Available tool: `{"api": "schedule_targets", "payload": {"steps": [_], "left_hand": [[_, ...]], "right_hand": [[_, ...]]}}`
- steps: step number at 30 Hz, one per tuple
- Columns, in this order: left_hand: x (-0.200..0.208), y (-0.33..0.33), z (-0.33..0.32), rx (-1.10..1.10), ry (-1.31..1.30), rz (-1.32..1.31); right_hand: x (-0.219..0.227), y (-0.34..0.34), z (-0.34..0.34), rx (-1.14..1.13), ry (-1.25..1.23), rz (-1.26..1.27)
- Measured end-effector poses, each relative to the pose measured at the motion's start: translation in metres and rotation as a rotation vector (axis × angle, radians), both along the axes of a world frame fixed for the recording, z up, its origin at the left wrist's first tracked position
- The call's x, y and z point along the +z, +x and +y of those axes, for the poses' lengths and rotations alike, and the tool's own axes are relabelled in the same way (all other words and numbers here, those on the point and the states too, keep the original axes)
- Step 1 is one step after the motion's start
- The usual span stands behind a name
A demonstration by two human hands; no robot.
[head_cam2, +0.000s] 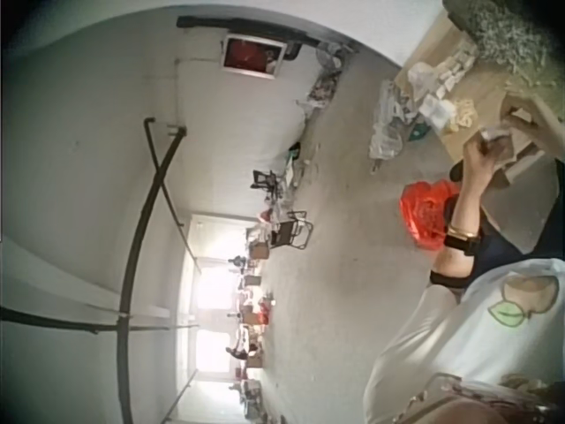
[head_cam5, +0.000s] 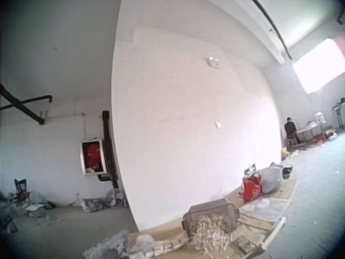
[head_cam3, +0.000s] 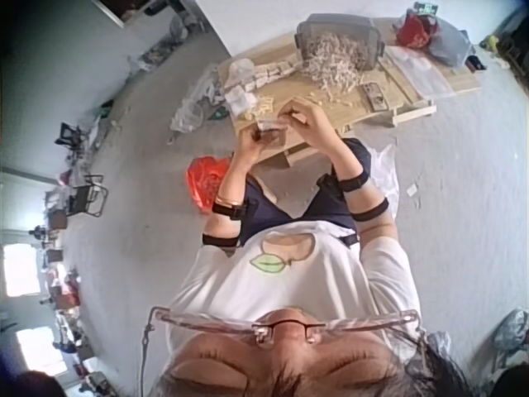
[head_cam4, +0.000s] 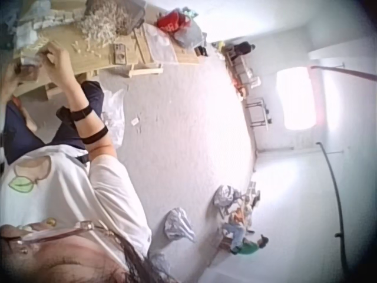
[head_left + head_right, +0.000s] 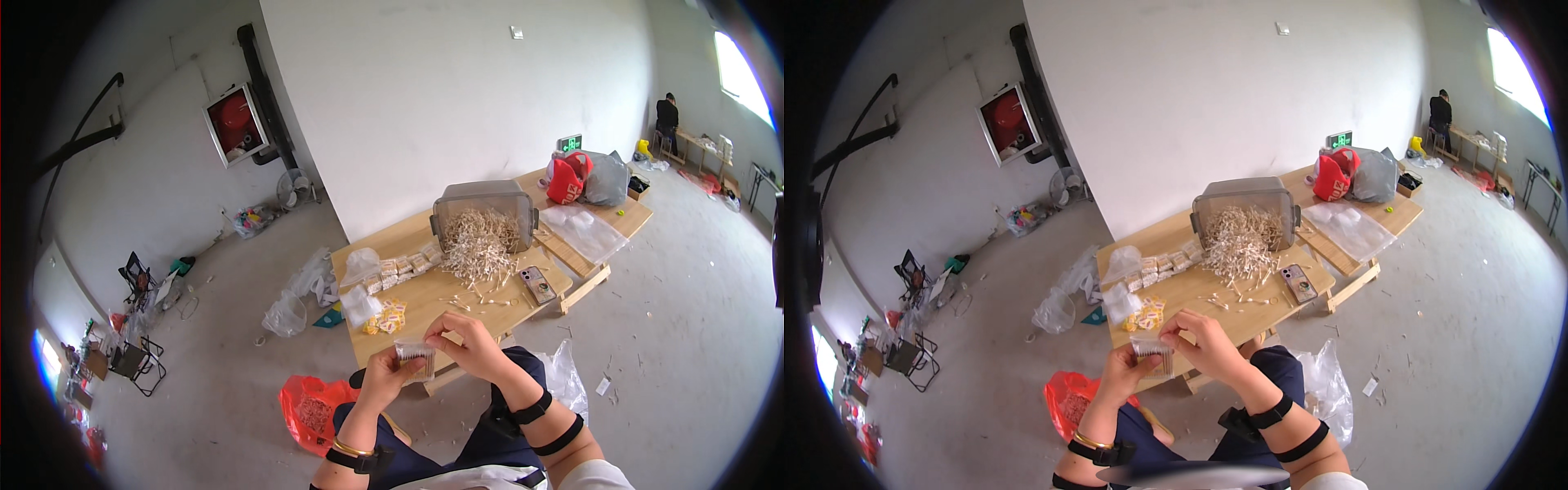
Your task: Organizing cotton swabs from a bin into small plastic bags.
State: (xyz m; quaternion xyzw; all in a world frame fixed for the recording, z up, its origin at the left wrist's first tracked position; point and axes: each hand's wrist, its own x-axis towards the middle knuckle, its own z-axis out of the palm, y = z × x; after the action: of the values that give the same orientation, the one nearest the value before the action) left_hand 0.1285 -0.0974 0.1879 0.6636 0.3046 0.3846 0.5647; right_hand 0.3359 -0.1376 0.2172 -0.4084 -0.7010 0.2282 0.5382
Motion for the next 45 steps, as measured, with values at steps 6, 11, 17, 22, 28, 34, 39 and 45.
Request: {"api": "schedule_targets", "payload": {"steps": [6,11,17,22,28,34,39,45], "left_hand": [[-0.007,0.003,-0.001,0.083,0.029,-0.061],[-0.013,0.005,-0.001,0.093,0.055,-0.094],[-0.010,0.004,0.006,0.198,0.019,-0.285],[-0.036,-0.003,0.024,0.231,-0.020,-0.283],[-0.053,0.005,0.037,0.281,-0.118,-0.333],[-0.080,0.010,0.058,0.331,-0.160,-0.341],[-0.104,0.013,0.075,0.329,-0.176,-0.316],[-0.134,0.023,0.090,0.421,-0.234,-0.317]], "right_hand": [[-0.015,-0.008,0.006,0.066,-0.113,0.239],[-0.050,-0.017,0.020,0.132,-0.300,0.418],[-0.067,-0.018,0.028,0.120,-0.352,0.571],[-0.083,-0.027,0.040,0.143,-0.389,0.596],[-0.096,-0.025,0.057,0.146,-0.467,0.665],[-0.116,-0.028,0.075,0.070,-0.491,0.728],[-0.131,-0.023,0.088,0.029,-0.516,0.766],[-0.160,-0.029,0.106,-0.067,-0.579,0.816]]}}
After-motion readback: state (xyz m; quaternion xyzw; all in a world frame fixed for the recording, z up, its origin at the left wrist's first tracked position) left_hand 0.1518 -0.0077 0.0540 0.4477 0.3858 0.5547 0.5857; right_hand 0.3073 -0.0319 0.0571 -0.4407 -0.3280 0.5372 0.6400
